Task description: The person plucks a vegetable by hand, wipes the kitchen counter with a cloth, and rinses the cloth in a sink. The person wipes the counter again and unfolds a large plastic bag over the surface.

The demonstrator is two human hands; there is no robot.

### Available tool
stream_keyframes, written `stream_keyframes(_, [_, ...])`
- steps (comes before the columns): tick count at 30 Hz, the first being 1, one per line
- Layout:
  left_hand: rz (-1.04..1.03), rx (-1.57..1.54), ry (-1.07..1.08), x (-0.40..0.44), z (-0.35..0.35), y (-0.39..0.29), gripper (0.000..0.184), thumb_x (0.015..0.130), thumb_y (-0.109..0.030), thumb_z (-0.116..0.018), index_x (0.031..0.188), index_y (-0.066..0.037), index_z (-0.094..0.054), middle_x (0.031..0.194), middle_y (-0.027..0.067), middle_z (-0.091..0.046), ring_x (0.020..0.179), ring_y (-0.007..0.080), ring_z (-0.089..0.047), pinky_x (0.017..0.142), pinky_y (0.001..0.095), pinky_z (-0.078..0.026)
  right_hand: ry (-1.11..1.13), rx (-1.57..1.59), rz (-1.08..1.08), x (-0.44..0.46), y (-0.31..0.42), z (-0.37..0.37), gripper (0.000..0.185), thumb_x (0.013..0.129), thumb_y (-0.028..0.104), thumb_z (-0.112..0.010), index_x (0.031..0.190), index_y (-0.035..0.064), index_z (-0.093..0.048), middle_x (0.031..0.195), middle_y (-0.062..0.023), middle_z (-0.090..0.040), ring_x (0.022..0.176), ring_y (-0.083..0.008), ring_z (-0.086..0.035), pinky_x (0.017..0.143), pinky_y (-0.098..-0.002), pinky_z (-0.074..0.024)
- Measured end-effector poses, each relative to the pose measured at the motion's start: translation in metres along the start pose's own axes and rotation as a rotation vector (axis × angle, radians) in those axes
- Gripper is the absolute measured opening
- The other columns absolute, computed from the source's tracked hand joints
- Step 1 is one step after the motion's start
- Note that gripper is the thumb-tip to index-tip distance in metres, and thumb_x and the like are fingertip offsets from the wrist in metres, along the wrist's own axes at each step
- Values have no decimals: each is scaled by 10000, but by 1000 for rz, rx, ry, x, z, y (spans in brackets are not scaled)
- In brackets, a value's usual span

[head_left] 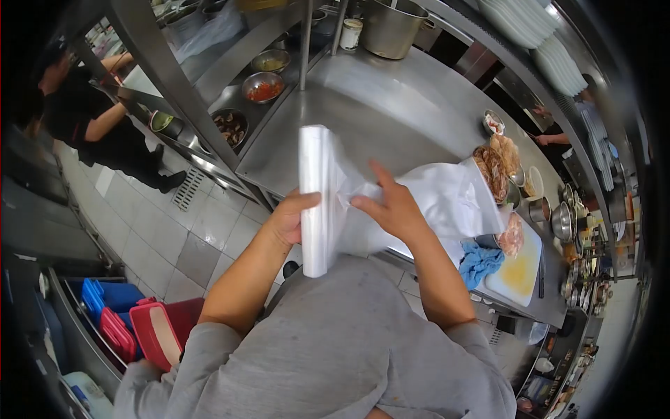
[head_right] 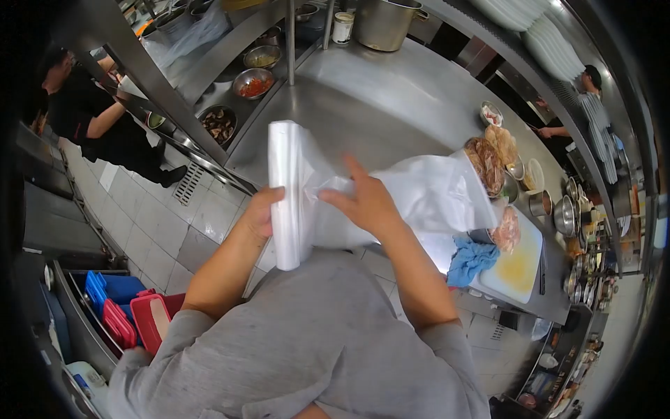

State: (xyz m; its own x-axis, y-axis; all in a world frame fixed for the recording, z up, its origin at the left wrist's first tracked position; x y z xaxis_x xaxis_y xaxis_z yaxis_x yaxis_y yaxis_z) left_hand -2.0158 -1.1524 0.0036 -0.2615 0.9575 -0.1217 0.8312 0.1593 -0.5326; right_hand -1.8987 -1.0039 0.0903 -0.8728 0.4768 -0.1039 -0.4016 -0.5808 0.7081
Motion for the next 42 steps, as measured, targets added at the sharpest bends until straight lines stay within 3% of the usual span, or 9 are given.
stream_keyframes(4, [-9, -213, -33, -6, 38, 2, 635, 876, -315, -754, 1383, 11, -551, 1219, 210, -678, 1110, 326, -681, 1008, 483, -548, -45, 148, 23, 16, -16, 9, 596, 877, 383, -813, 1318, 14, -656, 1204, -206, -725, 1097, -307, -698, 937, -350, -523])
stream_keyframes(6, [-20, -250, 25, -16, 51, 5, 598, 902, -335, -738, 1367, 5, -579, 1237, 206, -688, 1125, 315, -686, 1023, 472, -544, -168, 182, 101, 9, -8, 36, 401, 880, 222, -829, 1193, -6, -723, 1115, -128, -757, 1048, -180, -674, 949, -314, -502])
stream_keyframes(8, [0, -273, 73, -23, 48, 8, 592, 915, -346, -731, 1366, 6, -578, 1249, 193, -685, 1129, 306, -686, 1027, 470, -542, -204, 40, 149, 6, -5, 57, 424, 824, 257, -873, 1180, 64, -748, 1111, -165, -759, 925, -231, -720, 810, -311, -539])
stream_keyframes(13, [-1, -131, 21, -35, 69, 12, 659, 915, -408, -747, 1387, 13, -561, 1275, 164, -680, 1163, 293, -671, 1036, 447, -535, -384, -255, 333, -7, 10, 106, 392, 749, 249, -894, 1068, 62, -764, 956, -151, -741, 865, -324, -684, 778, -388, -535])
stream_keyframes(20, [21, -26, -89, -41, 82, 17, 569, 960, -277, -718, 1432, -35, -511, 1319, 135, -648, 1211, 262, -644, 1062, 457, -521, -557, -599, 492, -23, 15, 154, 368, 738, 272, -875, 1014, 56, -763, 861, -142, -689, 818, -339, -636, 755, -411, -502])
stream_keyframes(25, [2, 81, -173, -45, 72, 6, 555, 917, -184, -770, 1397, -42, -531, 1288, 125, -652, 1191, 260, -649, 1055, 450, -523, -612, -639, 387, -33, -14, 182, 380, 741, 270, -869, 1021, 39, -758, 1003, -149, -745, 948, -357, -689, 849, -414, -532])
stream_keyframes(34, [-74, 330, -348, -51, 50, -17, 599, 846, -61, -783, 1364, 48, -503, 1193, 169, -664, 1085, 259, -674, 994, 429, -547, -644, -654, 274, -60, -53, 201, 349, 770, 255, -862, 1014, 27, -760, 984, -168, -742, 899, -378, -688, 808, -424, -533])
stream_keyframes(40, [-208, 312, -470, -48, 42, -25, 443, 941, -258, -763, 1240, 35, -618, 1094, 138, -717, 961, 210, -706, 867, 372, -574, -691, -727, 230, -71, -67, 201, 354, 767, 296, -867, 933, 15, -729, 899, -179, -720, 853, -391, -675, 759, -439, -526])
stream_keyframes(42, [-114, 507, -693, -47, 39, -28, 446, 979, -346, -710, 1192, 40, -648, 1025, 141, -735, 913, 209, -713, 811, 371, -579, -703, -662, 174, -74, -62, 198, 341, 775, 291, -864, 907, 14, -716, 875, -178, -708, 836, -395, -668, 745, -446, -522])
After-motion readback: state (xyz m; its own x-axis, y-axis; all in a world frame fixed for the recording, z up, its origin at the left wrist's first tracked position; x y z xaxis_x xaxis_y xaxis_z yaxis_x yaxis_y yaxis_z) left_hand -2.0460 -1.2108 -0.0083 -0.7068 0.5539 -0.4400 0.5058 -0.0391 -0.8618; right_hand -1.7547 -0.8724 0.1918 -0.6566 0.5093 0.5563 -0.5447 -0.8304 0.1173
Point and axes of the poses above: each hand's wrist, its own x-axis towards the middle knuckle, its own z-axis out of the back of the hand, y = z × x, the point moved 7 cm from there along x, towards the middle knuckle
